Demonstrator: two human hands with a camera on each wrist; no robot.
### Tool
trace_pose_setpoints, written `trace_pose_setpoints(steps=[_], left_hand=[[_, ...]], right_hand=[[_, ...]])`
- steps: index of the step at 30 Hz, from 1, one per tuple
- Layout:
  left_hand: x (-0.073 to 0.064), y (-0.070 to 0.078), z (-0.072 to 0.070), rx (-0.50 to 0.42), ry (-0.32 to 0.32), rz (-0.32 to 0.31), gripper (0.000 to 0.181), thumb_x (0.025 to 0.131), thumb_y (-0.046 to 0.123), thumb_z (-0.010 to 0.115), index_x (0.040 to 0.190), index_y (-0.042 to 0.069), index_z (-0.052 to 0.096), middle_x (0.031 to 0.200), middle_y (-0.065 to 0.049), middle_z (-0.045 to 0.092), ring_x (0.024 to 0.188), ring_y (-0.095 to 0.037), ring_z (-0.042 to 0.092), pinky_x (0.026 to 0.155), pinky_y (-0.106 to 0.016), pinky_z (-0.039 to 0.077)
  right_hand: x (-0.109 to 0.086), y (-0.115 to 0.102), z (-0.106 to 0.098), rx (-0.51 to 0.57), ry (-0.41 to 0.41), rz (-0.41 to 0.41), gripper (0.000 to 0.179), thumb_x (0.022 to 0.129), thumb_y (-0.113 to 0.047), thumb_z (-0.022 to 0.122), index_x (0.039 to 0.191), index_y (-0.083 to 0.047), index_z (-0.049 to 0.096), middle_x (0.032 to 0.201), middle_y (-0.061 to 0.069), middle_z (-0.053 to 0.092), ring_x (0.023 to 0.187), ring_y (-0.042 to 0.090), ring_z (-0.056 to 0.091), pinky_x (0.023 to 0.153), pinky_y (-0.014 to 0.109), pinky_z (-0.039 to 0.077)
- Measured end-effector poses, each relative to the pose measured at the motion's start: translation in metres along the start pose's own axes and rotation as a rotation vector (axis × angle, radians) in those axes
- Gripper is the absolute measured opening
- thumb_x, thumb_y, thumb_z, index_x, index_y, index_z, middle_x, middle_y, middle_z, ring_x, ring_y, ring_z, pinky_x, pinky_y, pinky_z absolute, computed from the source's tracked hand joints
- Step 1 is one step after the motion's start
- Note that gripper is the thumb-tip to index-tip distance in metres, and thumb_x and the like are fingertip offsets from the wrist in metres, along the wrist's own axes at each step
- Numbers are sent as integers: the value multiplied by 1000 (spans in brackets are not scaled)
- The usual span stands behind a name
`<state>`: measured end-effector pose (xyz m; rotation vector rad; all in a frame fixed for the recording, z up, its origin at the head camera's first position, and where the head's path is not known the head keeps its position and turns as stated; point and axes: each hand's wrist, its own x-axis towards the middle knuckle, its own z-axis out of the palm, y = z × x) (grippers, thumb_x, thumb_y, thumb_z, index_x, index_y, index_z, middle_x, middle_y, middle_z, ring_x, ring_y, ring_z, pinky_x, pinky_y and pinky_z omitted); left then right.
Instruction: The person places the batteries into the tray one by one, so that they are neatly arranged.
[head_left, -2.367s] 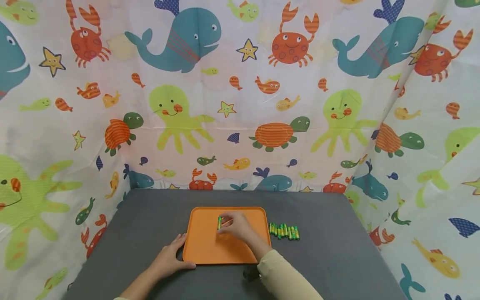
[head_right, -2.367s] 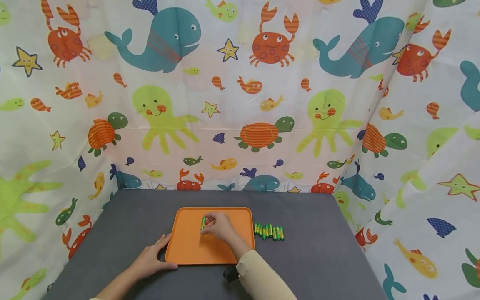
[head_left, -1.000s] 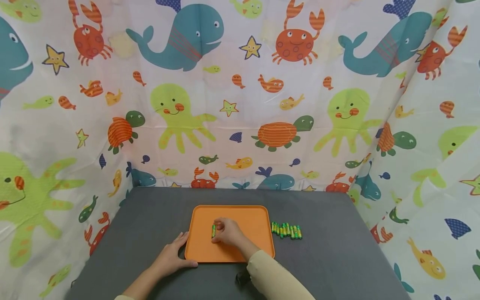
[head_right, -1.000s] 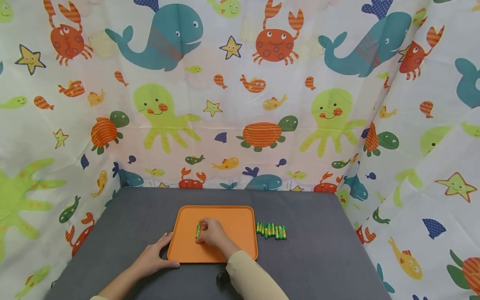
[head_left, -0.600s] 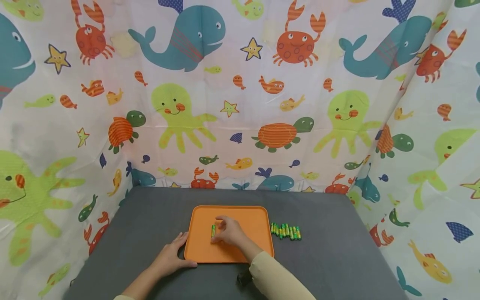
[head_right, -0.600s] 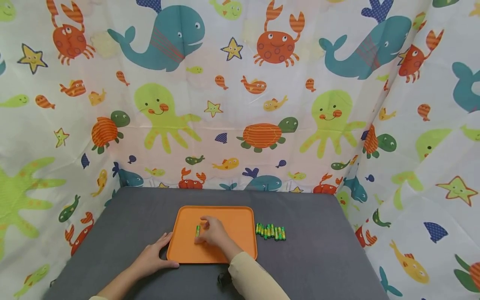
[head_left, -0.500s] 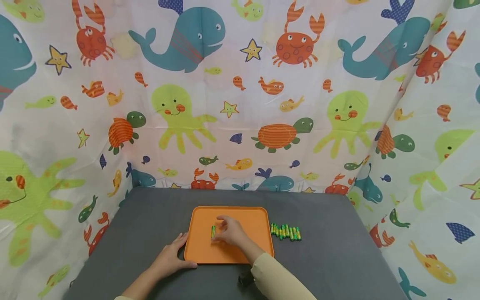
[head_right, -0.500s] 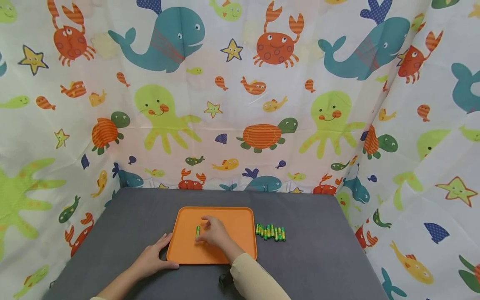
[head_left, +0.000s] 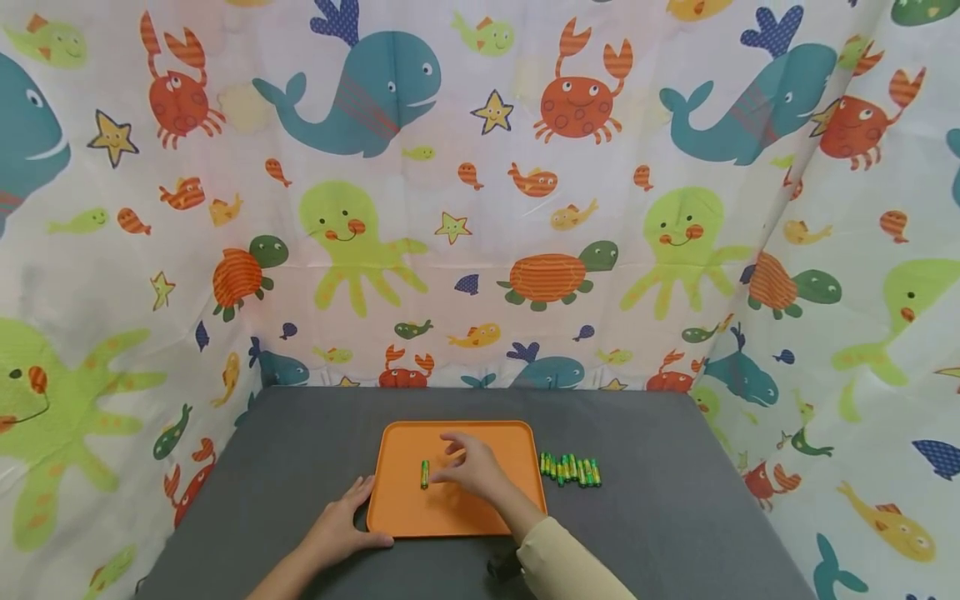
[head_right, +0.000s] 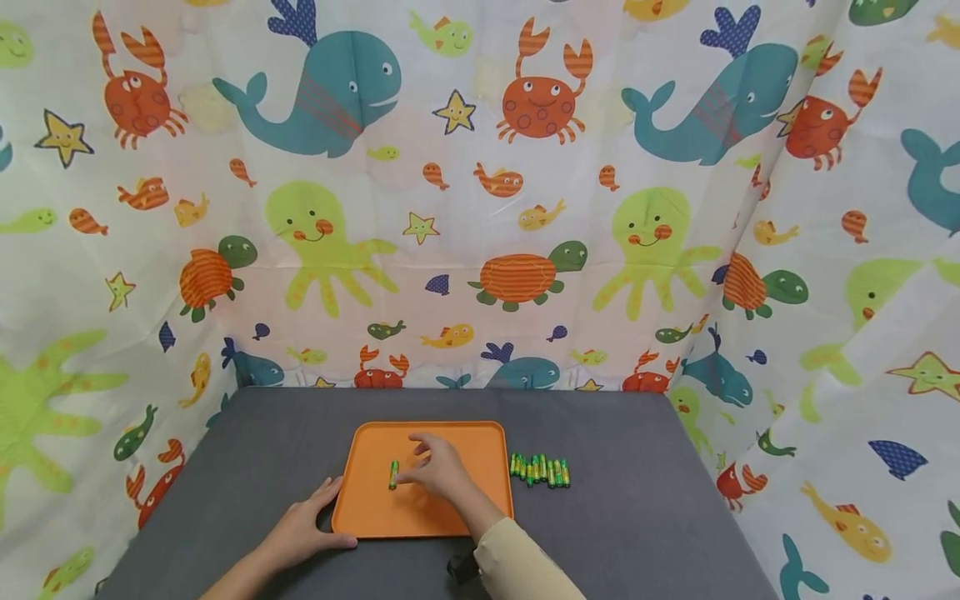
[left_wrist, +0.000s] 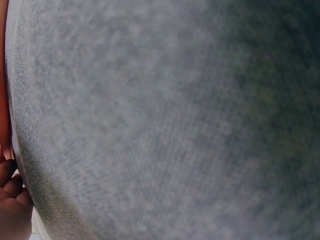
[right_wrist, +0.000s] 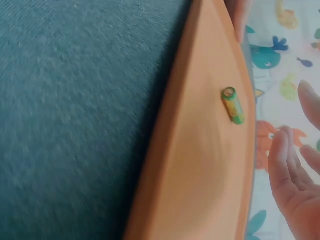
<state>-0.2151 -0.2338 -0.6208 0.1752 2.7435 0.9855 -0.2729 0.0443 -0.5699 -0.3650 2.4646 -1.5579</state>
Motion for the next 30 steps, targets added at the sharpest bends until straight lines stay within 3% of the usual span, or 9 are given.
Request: trace_pose_setpoints(steps=[7,14,30], left_hand=[[2,-2,1,-7,2,-13,118,65,62,88,158,11,36,161,-23,33,141,-55,36,103,-73,35],[1,-3,1,-10,2,4,117,66,58,89,158,9,36,160,-24,34,142,-54,35,103,-73,34],[-1,-1,-1,-22,-4,-1,116,66,57,89,158,9,36,161,-21,35,146,-49,33,105,-74,32]], right_hand=[[-8,-5,-17,-17,5,-15,70,80,-29,87,142,-19,57,131,16,63,100,23,68,77,36,58],[-19,-9,-33,-20,29,-26,69,80,-34,87,142,-22,59,130,5,65,103,22,69,79,36,59],[-39,-12,-78,-67,104,-98,62,81,-29,87,138,-24,62,130,7,67,100,24,71,81,41,60]])
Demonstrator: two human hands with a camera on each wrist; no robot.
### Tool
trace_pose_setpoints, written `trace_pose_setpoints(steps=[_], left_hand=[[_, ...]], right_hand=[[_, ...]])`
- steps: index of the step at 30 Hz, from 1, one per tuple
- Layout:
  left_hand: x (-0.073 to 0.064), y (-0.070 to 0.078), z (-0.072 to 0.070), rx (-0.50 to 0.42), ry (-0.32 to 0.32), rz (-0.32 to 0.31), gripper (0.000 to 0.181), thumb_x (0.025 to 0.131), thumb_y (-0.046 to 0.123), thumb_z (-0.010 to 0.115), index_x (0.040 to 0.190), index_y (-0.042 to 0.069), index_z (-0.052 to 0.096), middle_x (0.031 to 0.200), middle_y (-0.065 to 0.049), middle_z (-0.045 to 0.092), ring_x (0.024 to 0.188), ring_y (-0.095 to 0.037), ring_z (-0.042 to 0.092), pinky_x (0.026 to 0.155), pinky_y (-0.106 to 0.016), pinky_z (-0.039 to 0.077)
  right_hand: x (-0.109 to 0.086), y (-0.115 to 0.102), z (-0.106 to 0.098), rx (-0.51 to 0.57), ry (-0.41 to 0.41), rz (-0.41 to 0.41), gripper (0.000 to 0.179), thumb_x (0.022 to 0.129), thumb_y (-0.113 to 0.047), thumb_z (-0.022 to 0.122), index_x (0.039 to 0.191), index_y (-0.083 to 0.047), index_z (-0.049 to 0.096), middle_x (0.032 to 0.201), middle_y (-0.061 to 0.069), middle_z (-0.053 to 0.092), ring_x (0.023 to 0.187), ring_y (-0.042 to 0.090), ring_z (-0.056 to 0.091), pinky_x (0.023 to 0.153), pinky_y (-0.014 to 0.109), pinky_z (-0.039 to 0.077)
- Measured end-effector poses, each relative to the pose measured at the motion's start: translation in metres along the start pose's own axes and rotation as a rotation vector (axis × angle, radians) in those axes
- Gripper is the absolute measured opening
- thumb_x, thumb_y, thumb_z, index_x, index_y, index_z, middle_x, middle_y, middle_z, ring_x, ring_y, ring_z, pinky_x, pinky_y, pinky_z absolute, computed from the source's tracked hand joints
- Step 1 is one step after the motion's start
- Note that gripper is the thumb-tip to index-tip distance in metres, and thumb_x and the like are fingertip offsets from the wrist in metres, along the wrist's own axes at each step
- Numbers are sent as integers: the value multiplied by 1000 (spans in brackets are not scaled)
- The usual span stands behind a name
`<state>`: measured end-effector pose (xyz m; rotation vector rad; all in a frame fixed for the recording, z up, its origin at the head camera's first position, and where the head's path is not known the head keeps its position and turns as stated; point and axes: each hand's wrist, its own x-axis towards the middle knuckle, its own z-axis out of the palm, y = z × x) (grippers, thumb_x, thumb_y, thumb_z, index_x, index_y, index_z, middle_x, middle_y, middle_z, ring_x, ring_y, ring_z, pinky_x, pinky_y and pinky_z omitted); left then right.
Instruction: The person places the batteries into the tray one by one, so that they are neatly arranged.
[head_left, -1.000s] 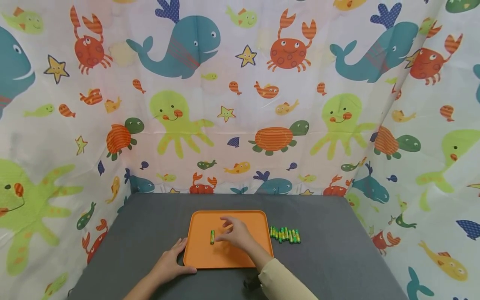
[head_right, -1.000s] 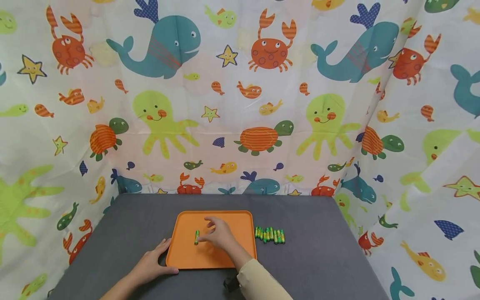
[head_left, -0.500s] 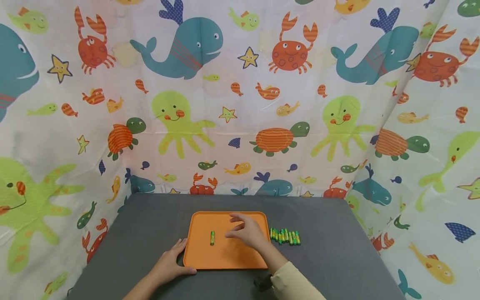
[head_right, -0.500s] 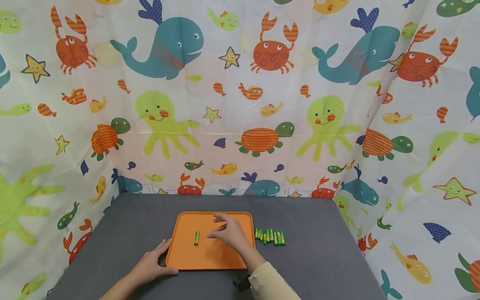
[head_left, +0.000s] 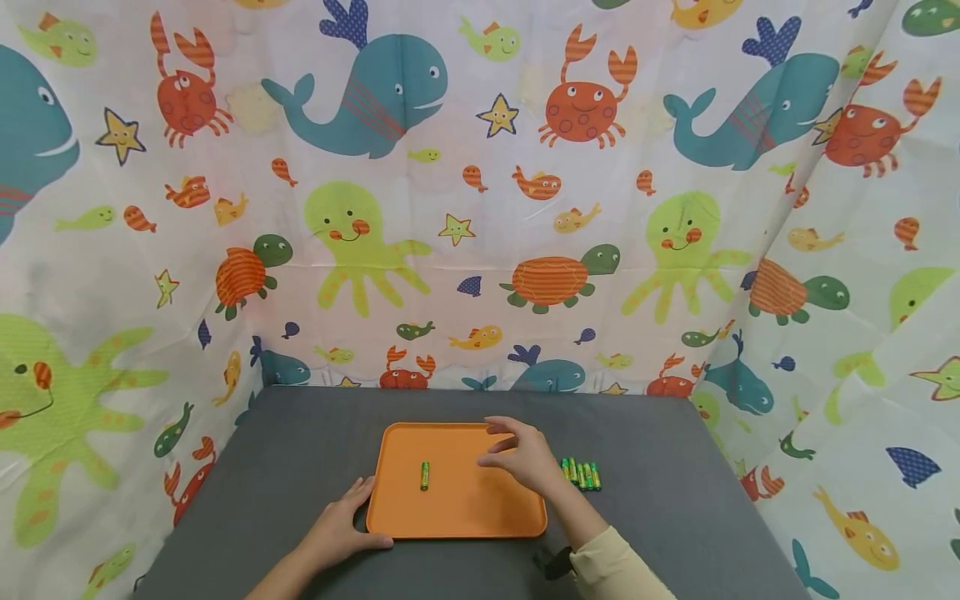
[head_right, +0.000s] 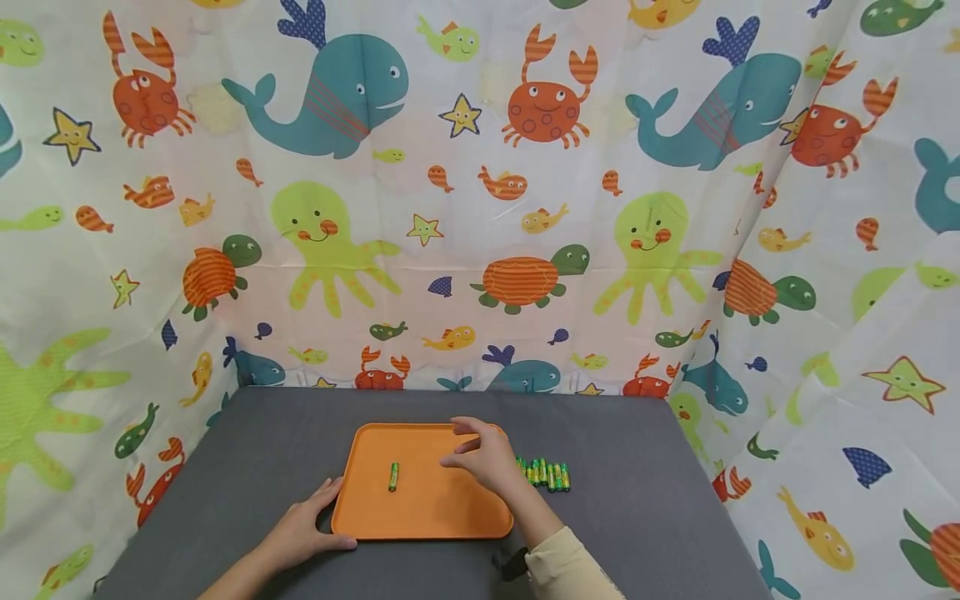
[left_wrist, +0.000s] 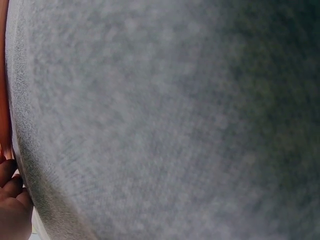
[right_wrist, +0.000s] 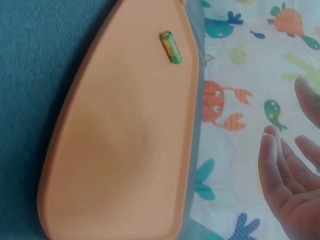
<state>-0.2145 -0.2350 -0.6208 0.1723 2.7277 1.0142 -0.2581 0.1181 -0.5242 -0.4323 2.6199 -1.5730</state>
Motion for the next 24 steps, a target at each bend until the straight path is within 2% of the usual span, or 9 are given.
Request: trace_pose_setpoints(steps=[5,14,19,24], left_hand=[[1,-2,0,9,4,2,116,66,58,89,158,11,36,161,-21,35,145,-50,34,104,-72,34],[3,-3,-2,-4,-10,5,116,67,60,87,159,12,34,161,-22,34,144,-52,35,104,-74,33],[4,-3,-3,-3,0,12,116,68,59,87,159,12,33,162,-20,34,146,-49,33,105,-74,31],[4,-1,-1,0,-2,24,116,68,60,87,158,10,35,161,-20,35,146,-47,34,106,-72,33]], right_hand=[[-2,3,-14,-5,37,5,64,80,-30,87,138,-24,62,130,10,67,99,25,71,81,42,60],[-4,10,-41,-12,121,64,61,81,-20,86,137,-27,63,127,3,68,97,20,72,78,37,61],[-6,18,-56,-17,143,67,63,82,-25,86,140,-25,61,130,6,68,97,19,72,79,38,61],[-13,30,-68,-40,149,93,67,79,-31,87,140,-27,60,130,3,68,97,18,72,79,36,60]])
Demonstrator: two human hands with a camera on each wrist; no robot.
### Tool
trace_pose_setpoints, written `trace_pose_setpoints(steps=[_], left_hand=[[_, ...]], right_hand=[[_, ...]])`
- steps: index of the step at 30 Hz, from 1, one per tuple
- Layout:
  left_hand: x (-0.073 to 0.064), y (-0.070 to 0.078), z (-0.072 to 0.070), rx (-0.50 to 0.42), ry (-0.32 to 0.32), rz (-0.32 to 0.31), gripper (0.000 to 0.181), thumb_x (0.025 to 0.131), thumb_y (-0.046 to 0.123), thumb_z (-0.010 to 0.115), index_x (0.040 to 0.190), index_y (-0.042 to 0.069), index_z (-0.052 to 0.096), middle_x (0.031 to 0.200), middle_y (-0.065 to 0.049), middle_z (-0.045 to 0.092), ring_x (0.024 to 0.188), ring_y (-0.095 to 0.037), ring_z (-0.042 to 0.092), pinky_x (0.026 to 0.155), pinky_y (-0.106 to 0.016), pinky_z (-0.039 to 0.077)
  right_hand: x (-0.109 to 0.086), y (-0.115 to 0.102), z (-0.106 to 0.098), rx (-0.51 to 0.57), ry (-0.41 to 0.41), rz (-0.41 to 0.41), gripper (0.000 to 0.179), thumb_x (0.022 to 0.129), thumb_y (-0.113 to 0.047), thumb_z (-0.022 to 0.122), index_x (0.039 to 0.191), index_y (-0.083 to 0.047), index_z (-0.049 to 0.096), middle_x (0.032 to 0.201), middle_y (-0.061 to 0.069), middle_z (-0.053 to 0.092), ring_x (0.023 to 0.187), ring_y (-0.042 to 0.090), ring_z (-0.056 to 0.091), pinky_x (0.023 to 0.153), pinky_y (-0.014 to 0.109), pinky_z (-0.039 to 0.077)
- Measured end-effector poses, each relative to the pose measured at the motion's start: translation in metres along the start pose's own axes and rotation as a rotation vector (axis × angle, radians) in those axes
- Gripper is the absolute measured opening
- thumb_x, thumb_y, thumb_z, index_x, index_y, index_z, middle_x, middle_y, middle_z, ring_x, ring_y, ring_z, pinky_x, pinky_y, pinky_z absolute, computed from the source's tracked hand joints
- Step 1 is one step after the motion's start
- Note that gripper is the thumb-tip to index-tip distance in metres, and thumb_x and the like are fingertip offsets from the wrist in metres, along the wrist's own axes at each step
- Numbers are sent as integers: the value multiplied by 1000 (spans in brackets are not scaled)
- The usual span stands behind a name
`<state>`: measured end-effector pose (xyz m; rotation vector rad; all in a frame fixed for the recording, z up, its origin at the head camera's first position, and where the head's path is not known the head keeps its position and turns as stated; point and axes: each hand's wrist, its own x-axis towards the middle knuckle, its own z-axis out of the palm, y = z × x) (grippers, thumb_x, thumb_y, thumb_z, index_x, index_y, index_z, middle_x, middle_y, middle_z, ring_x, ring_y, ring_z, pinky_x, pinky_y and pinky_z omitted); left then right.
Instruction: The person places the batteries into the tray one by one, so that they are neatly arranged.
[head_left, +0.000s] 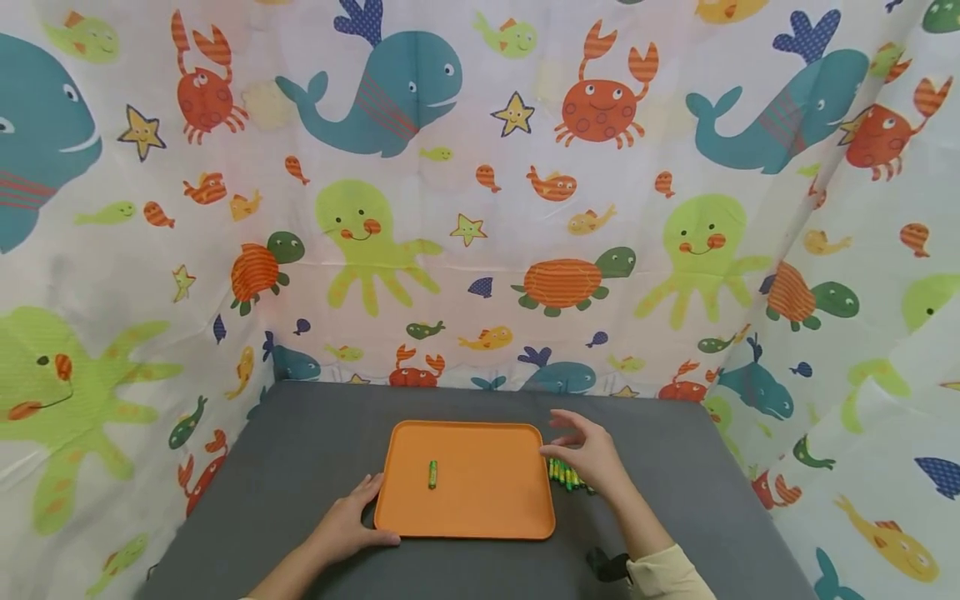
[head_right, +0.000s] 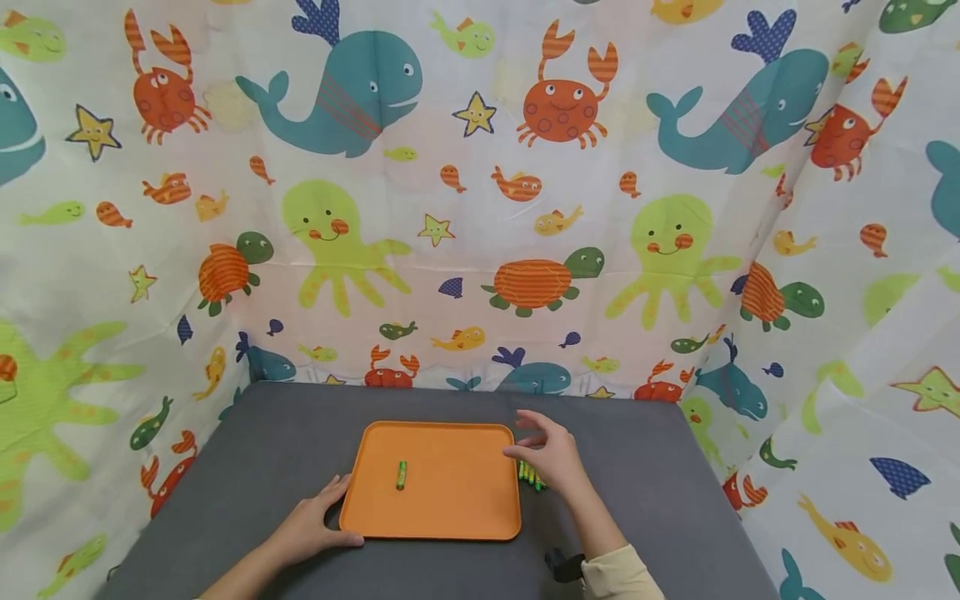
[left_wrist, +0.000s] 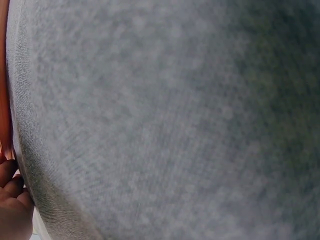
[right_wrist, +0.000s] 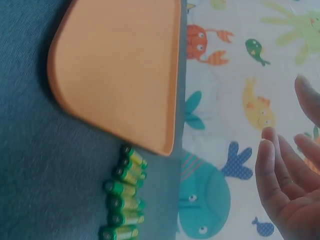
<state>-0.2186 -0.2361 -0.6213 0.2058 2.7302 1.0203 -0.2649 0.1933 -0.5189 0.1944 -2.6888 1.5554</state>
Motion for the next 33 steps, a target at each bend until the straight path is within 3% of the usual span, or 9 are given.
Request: trace_pose_setpoints(steps=[8,17,24,33], left_hand=[[-1,0,2,-12,9,-2,117,66,60,88,158,10,36,161,-19,36,147,-45,33,107,-73,31],[-3,-3,1,-6,4,-13,117,66,60,88,158,11,35,161,-20,34,145,-50,34,105,-73,32],[-4,-2,0,-3,3,-17,117,66,59,88,159,12,35,161,-19,35,146,-48,34,105,-73,33],[-3,0,-1,-8,-2,-10,116,67,59,88,159,11,35,162,-19,35,146,-47,33,106,-73,33]], right_hand=[[-9,21,-16,-6,8,38,70,78,-32,88,142,-26,59,131,4,67,96,17,72,77,33,59],[-19,46,-28,-35,19,67,66,82,-23,86,142,-17,58,132,12,66,95,21,71,73,32,58],[-27,63,-29,-51,40,131,70,79,-20,88,142,-15,58,137,17,62,95,23,70,70,30,56],[-31,100,-44,-140,24,150,78,73,-7,90,143,-5,55,138,28,58,99,33,69,69,33,55]])
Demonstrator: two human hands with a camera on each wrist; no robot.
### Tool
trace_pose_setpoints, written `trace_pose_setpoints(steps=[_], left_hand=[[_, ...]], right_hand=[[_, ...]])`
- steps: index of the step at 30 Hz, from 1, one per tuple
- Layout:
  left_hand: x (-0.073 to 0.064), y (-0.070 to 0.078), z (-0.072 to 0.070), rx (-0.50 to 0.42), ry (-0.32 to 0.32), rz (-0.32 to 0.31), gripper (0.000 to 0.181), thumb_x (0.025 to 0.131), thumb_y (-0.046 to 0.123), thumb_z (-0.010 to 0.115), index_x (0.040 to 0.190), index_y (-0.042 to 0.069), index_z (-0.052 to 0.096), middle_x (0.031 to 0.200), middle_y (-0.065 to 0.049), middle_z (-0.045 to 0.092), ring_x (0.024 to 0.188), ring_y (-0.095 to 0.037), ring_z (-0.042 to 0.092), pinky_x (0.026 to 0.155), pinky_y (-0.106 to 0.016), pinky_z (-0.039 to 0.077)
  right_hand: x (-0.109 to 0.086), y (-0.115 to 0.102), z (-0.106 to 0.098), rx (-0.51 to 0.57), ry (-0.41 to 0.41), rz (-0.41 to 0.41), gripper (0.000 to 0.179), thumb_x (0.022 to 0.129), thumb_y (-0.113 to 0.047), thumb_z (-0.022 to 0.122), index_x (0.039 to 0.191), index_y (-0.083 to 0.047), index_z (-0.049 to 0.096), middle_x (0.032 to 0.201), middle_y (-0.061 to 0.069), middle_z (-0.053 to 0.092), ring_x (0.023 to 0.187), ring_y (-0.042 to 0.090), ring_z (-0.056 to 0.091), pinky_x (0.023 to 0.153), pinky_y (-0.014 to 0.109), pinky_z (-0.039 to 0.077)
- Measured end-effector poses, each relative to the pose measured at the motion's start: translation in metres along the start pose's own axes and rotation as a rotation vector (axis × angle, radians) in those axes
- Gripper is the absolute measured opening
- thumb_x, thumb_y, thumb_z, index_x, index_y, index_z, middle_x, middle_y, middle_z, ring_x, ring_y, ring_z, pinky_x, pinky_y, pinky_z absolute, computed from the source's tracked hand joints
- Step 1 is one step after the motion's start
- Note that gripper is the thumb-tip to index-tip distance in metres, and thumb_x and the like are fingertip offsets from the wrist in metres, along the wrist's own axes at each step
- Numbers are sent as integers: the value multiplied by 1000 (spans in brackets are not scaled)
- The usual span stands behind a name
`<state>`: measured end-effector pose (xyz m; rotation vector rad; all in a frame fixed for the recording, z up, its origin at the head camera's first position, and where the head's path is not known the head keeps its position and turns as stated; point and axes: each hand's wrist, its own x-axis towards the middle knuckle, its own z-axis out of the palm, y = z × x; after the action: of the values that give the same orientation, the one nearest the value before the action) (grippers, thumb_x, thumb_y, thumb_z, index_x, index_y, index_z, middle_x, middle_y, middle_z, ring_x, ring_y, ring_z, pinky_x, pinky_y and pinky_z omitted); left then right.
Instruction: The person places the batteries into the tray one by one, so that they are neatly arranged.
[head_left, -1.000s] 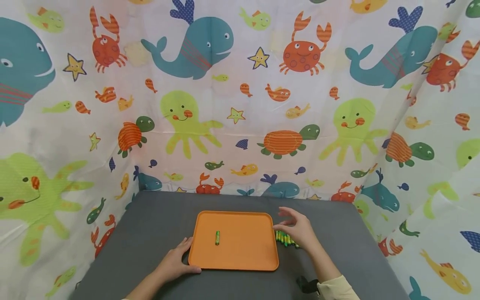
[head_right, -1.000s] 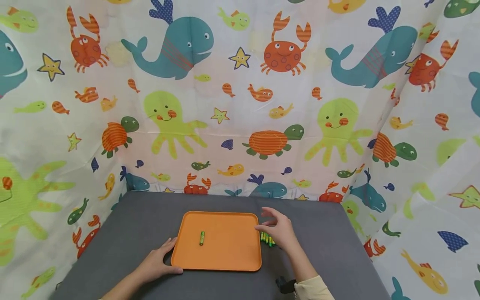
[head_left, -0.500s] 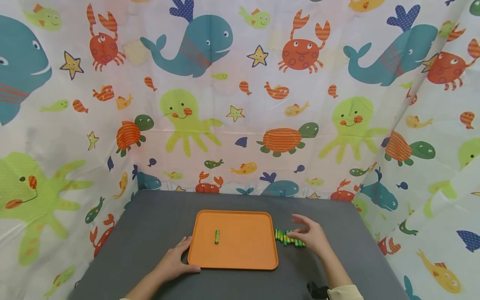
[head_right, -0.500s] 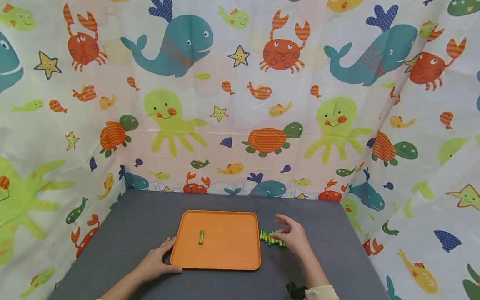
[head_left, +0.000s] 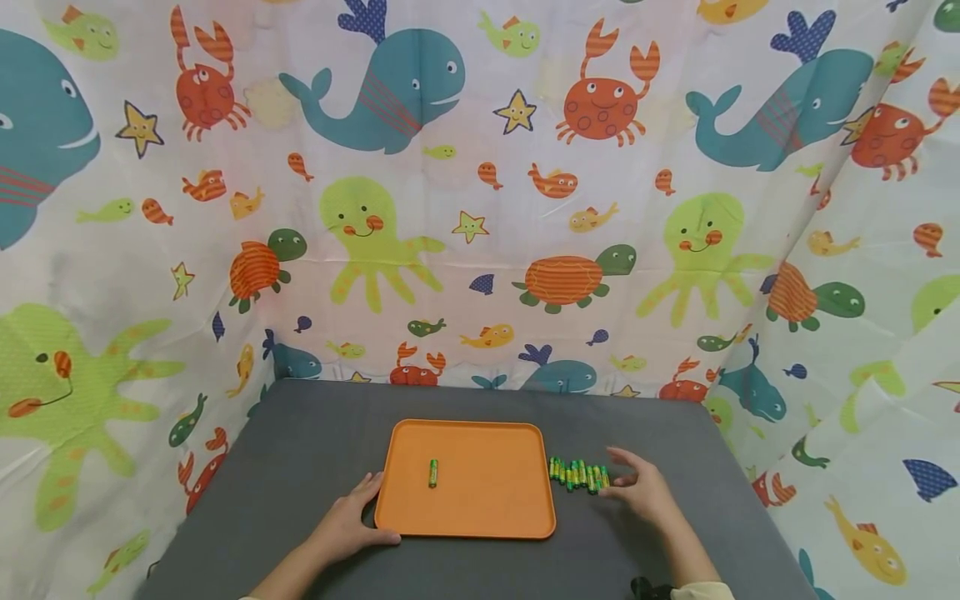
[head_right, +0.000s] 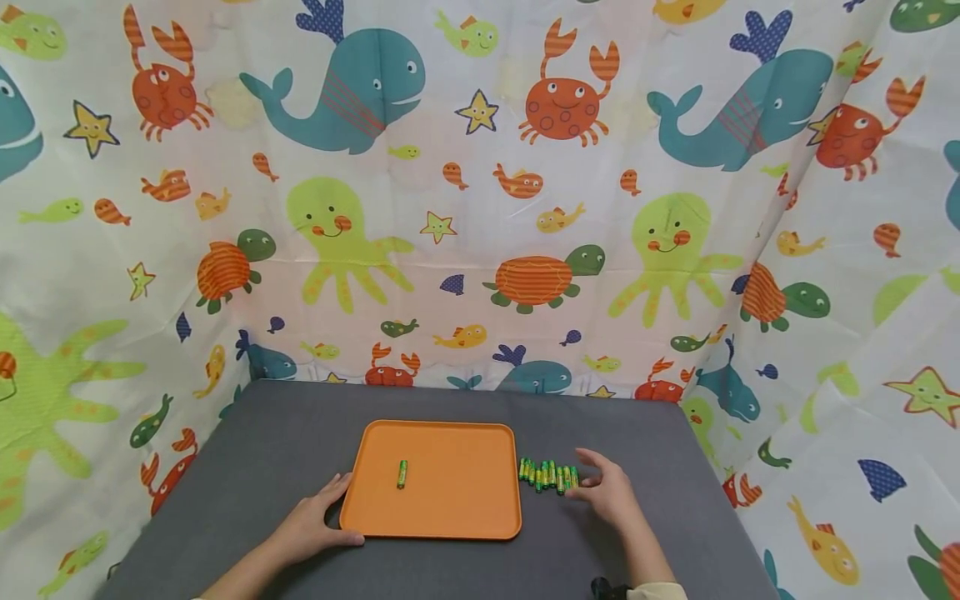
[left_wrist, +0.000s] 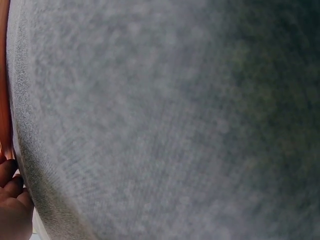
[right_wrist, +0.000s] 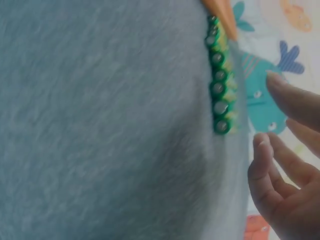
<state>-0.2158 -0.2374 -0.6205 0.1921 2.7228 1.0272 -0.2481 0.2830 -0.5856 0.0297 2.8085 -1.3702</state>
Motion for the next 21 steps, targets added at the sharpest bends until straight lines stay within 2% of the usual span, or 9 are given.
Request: trace_pose_setpoints(steps=[4,10,14,21], left_hand=[[0,-1,0,-3,5,7,116,67,59,88,159,11,34,161,-19,35,147,-47,33,106,-72,33],[0,-2,1,-7,-3,-1,117,68,60,87,159,12,33,162,-20,33,146,-47,33,106,-71,34],[1,-2,1,-12,-2,4,117,68,60,87,159,11,33,162,-20,33,146,-47,33,106,-71,35],[4,0,1,-23,0,11,117,68,60,86,159,10,33,162,-20,33,148,-44,32,107,-69,35]], right_hand=[[2,11,0,-33,-25,32,82,70,-5,91,144,-5,55,139,27,57,105,36,67,75,40,58],[9,22,4,-95,-92,72,86,72,-10,91,148,-7,50,143,26,54,116,44,61,82,51,56],[15,26,7,-138,-104,66,80,73,-9,89,145,-7,54,140,24,56,115,41,61,85,52,54],[22,30,7,-189,-74,24,65,75,-4,86,136,-6,63,130,20,59,105,32,63,84,50,53]])
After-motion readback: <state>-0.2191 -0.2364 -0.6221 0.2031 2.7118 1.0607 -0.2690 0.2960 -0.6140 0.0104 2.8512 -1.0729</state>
